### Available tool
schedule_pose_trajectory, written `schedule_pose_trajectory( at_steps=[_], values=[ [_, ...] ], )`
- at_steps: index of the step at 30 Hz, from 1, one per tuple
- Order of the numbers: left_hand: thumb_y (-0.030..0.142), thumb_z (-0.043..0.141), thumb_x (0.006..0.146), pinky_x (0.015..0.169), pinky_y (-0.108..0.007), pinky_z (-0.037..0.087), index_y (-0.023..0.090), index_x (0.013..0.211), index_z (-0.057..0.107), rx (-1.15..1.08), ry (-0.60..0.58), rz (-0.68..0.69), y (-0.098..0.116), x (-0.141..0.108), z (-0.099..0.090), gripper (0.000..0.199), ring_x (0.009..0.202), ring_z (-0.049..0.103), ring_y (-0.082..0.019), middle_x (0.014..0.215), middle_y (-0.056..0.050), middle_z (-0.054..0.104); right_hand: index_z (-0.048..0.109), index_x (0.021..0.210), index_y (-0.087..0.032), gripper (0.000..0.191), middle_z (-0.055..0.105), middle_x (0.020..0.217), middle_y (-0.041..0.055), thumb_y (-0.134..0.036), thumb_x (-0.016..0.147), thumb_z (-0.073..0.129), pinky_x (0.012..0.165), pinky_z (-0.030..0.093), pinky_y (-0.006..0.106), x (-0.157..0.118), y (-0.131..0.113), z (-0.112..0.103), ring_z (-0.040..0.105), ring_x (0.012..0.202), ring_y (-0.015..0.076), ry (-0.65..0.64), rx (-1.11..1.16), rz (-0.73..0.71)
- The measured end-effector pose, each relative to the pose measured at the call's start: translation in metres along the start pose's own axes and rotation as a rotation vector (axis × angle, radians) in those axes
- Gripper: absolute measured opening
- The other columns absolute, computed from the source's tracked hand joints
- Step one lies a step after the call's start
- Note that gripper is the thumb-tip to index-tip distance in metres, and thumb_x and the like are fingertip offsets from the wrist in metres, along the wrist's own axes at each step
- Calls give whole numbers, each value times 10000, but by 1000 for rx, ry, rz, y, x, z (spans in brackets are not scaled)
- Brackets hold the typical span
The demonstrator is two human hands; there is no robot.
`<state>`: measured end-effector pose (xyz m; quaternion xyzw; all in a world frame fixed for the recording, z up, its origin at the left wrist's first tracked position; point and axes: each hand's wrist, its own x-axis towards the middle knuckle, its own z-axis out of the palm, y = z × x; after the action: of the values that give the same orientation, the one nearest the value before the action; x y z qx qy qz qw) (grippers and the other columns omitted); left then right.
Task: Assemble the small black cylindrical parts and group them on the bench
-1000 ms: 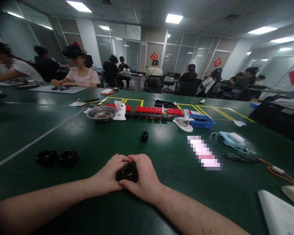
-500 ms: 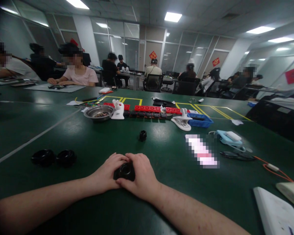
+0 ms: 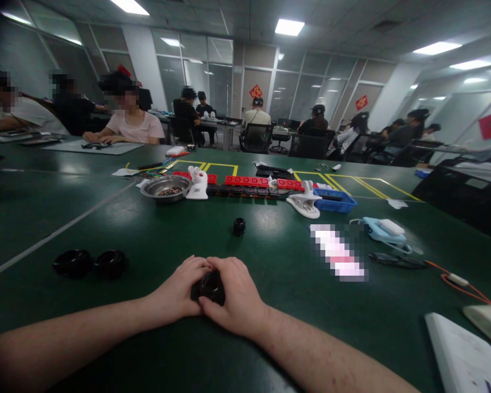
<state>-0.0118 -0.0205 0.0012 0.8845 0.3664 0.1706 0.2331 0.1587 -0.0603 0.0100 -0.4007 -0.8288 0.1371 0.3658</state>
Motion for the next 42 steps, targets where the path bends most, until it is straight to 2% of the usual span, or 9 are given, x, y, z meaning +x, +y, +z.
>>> schedule_pose_trajectory(
  at_steps=[4,10,17,21,25,29,34,38,42],
  values=[
    [291,683,569,994,-458,229,194,989,552,0,15,7,2,-1,-1,450,1000,460,-237,1037,-38,528,263,1243,-174,654,481,1122,111,-159,641,518,926,335,463,-2,1,-5,441,1055,253,-34,15,-94],
    [379,703,544,1016,-494,171,200,985,558,9,-14,17,-2,-1,2,497,1047,443,-257,1076,-56,519,252,1256,-173,726,448,1179,128,-315,659,641,914,346,445,0,1,-2,422,1079,264,-18,-7,-38],
    [277,668,569,1024,-500,167,214,1045,541,7,-32,10,3,-2,-3,497,1076,427,-261,1113,-50,501,350,1174,-194,529,517,1059,91,-217,696,576,826,405,410,1,-3,-3,484,937,227,-32,14,-22],
    [298,662,587,1026,-512,153,216,1070,527,9,-28,7,4,-3,-3,509,1092,417,-266,1135,-56,494,280,1233,-189,596,482,1120,100,-164,685,515,895,363,429,-2,-1,-7,444,1035,237,-41,56,-105],
    [336,675,576,1026,-514,142,207,1001,557,7,-33,10,1,-2,-1,460,1082,425,-266,1115,-62,506,266,1247,-176,690,442,1180,121,-255,659,616,921,337,450,-2,1,-5,413,1082,261,-26,16,-40],
    [321,669,576,1021,-513,146,221,1032,538,-18,-20,4,2,-2,-1,486,1066,434,-264,1093,-52,513,379,1150,-166,578,513,1050,106,-277,648,643,845,394,430,1,-1,-3,477,961,246,-24,-15,56],
    [284,646,600,1022,-498,157,218,1006,557,-15,-34,-15,5,-2,-5,420,1072,425,-255,1097,-47,511,357,1170,-179,563,505,1066,89,-120,635,520,868,393,399,0,-2,-6,470,982,216,-77,80,-47],
    [348,660,608,1025,-497,153,204,979,569,-11,-31,-9,5,-2,-5,408,1077,424,-257,1104,-55,507,325,1192,-177,599,471,1127,106,-186,649,576,893,367,421,-1,0,-7,440,1035,238,-42,68,-37],
    [325,661,611,1023,-495,163,213,1017,554,-11,-30,1,5,-2,-5,435,1071,428,-253,1103,-48,510,386,1124,-189,487,515,1041,89,-221,681,587,822,409,404,1,-3,-5,483,936,224,-40,35,10]
  ],
)
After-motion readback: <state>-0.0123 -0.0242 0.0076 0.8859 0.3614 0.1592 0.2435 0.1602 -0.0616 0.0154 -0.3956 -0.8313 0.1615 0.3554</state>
